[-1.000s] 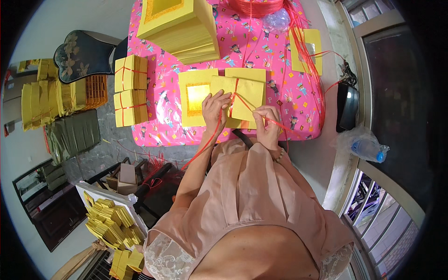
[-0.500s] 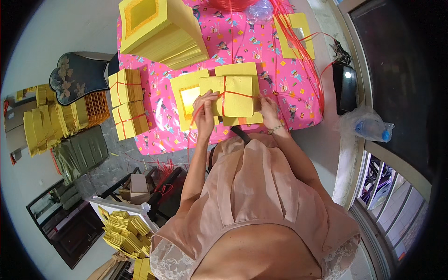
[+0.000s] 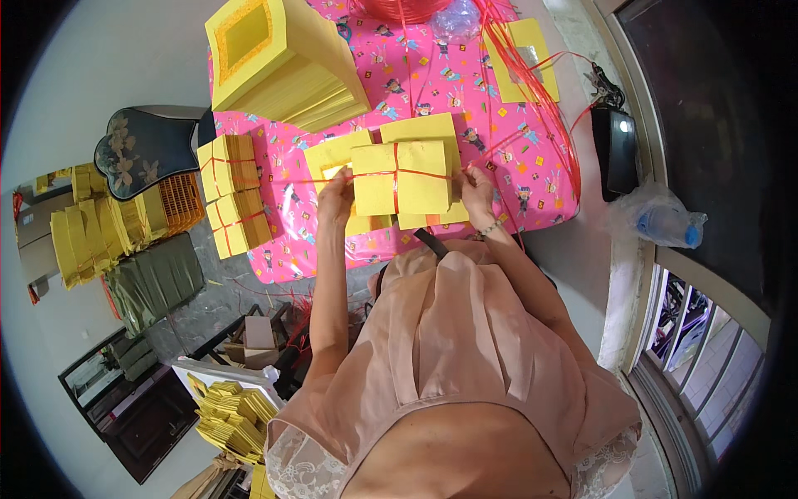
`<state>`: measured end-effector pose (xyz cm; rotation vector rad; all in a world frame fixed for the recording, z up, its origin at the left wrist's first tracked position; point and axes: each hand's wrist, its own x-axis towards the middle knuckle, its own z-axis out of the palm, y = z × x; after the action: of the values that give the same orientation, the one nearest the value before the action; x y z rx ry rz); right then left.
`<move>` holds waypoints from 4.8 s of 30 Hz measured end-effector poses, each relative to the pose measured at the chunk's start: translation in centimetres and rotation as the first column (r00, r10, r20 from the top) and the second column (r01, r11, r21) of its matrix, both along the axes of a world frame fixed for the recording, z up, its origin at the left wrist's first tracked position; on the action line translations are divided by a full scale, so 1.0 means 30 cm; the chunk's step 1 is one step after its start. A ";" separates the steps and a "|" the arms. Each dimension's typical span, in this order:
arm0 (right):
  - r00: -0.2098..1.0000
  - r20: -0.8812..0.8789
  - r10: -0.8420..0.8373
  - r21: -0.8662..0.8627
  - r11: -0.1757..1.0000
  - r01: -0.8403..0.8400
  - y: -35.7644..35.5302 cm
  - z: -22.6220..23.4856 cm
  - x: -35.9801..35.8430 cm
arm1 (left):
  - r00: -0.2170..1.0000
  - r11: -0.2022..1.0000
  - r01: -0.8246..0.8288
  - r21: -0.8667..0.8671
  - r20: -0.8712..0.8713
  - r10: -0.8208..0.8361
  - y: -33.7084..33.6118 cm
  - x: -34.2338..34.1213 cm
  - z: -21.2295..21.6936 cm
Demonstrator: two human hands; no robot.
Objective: Bundling and tying stacks of yellow ritual paper with red string.
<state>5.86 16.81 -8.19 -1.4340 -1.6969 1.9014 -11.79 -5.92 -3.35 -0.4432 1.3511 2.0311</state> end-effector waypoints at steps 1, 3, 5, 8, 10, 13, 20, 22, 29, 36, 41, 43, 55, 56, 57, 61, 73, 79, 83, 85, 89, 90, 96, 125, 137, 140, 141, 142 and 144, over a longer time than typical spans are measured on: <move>1.000 -0.015 0.001 -0.043 0.999 -0.002 -0.002 0.010 -0.002 | 1.000 1.000 -0.003 -0.002 -0.003 0.003 0.007 -0.004 -0.014; 1.000 -0.009 0.007 -0.016 1.000 -0.007 -0.001 0.025 -0.011 | 0.984 0.957 0.178 -0.227 0.048 -0.172 0.013 -0.016 -0.039; 1.000 -0.004 0.013 0.014 1.000 -0.013 -0.006 0.037 -0.016 | 0.975 0.919 0.218 -0.329 0.027 -0.221 -0.002 -0.038 -0.051; 0.996 -0.092 0.018 0.002 1.000 -0.018 -0.008 0.016 -0.017 | 0.950 0.876 0.224 -0.427 -0.106 -0.294 0.007 -0.017 -0.051; 0.989 -0.144 0.031 0.036 0.999 -0.026 0.001 0.052 -0.024 | 0.972 0.921 0.190 -0.339 -0.069 -0.226 -0.003 0.006 -0.025; 0.955 -0.290 0.066 0.120 0.992 -0.032 0.019 0.203 -0.072 | 0.994 0.963 0.107 -0.248 0.000 -0.110 -0.010 0.063 -0.005; 0.816 -0.558 0.149 0.199 0.979 -0.043 0.095 0.408 -0.163 | 0.994 0.984 -0.096 0.147 -0.037 0.102 0.094 0.094 0.113; 0.772 -0.619 0.142 0.157 0.986 -0.055 0.122 0.403 -0.184 | 0.985 0.966 -0.142 0.215 -0.064 0.159 0.119 0.102 0.103; 0.786 -0.574 0.229 0.163 0.973 -0.165 0.210 0.272 -0.168 | 0.958 0.954 -0.187 0.235 -0.171 0.230 0.136 0.163 -0.031; 0.764 -0.481 0.431 0.270 0.901 -0.339 0.336 0.367 -0.105 | 0.900 0.964 -0.173 0.201 -0.365 0.237 0.098 0.195 -0.002; 0.781 -0.298 0.548 0.486 0.792 -0.370 0.401 0.440 -0.138 | 0.767 0.970 -0.243 0.010 -0.610 0.198 0.102 0.144 0.171; 0.765 -0.224 0.604 0.572 0.717 -0.398 0.387 0.513 -0.158 | 0.657 0.933 -0.129 -0.335 -0.734 -0.172 0.105 0.122 0.273; 0.476 0.136 0.869 0.862 0.132 -0.489 0.281 0.581 -0.215 | -0.111 0.308 -0.349 -0.885 -0.287 -0.951 0.251 0.052 0.394; 0.486 0.128 0.865 0.875 0.132 -0.466 0.268 0.560 -0.212 | -0.102 0.325 -0.322 -0.889 -0.309 -0.946 0.271 0.051 0.402; 0.494 0.121 0.861 0.887 0.130 -0.443 0.258 0.552 -0.214 | -0.090 0.342 -0.295 -0.892 -0.330 -0.940 0.292 0.053 0.409; 0.548 0.117 0.828 0.868 0.183 -0.462 0.231 0.554 -0.204 | 0.056 0.463 -0.116 -0.879 -0.471 -0.880 0.362 0.097 0.386; 0.684 0.000 0.730 0.830 0.382 -0.407 0.183 0.517 -0.190 | 0.164 0.580 -0.002 -0.815 -0.572 -0.804 0.440 0.152 0.406; 0.690 -0.253 0.678 0.404 0.722 -0.562 0.226 0.489 -0.192 | 0.098 0.528 0.097 -0.843 -0.520 -0.848 0.432 0.105 0.368; 0.673 -0.332 0.661 0.295 0.750 -0.592 0.249 0.488 -0.201 | 0.149 0.515 0.338 -0.787 -0.496 -0.855 0.423 0.051 0.365; 0.662 -0.277 0.696 0.410 0.709 -0.574 0.238 0.506 -0.205 | 0.285 0.551 0.502 -0.667 -0.474 -0.833 0.418 0.029 0.369; 0.579 -0.103 0.809 0.777 0.429 -0.462 0.218 0.567 -0.191 | 0.368 0.616 0.704 -0.354 -0.561 -0.742 0.410 -0.011 0.326; 0.557 -0.101 0.824 0.819 0.387 -0.423 0.222 0.562 -0.189 | 0.366 0.615 0.705 -0.353 -0.562 -0.742 0.410 -0.013 0.329; 0.565 -0.167 0.808 0.666 0.515 -0.540 0.265 0.534 -0.209 | 0.026 0.705 0.338 -0.624 -0.743 -0.669 0.398 0.013 0.358; 0.644 0.106 0.758 0.878 0.233 -0.418 0.286 0.439 -0.205 | -0.058 0.840 0.185 -0.510 -0.859 -0.508 0.368 0.018 0.279; 0.686 0.084 0.723 0.846 0.312 -0.432 0.281 0.416 -0.194 | 0.458 0.771 0.609 -0.187 -0.711 -0.534 0.394 -0.012 0.272; 0.682 0.105 0.724 0.848 0.293 -0.442 0.284 0.426 -0.206 | 0.431 0.707 0.681 -0.191 -0.677 -0.597 0.386 -0.053 0.294; 0.675 0.113 0.729 0.845 0.287 -0.452 0.287 0.426 -0.210 | 0.402 0.668 0.720 -0.188 -0.672 -0.622 0.387 -0.067 0.305; 0.668 0.121 0.734 0.842 0.281 -0.461 0.288 0.426 -0.211 | 0.359 0.633 0.745 -0.209 -0.674 -0.645 0.392 -0.081 0.317; 0.670 0.129 0.731 0.835 0.284 -0.470 0.289 0.431 -0.208 | 0.315 0.610 0.755 -0.241 -0.682 -0.659 0.400 -0.091 0.330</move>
<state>-0.38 25.47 4.75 -0.0683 -2.6596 1.0189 -14.53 6.07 6.56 1.0308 1.4335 1.4635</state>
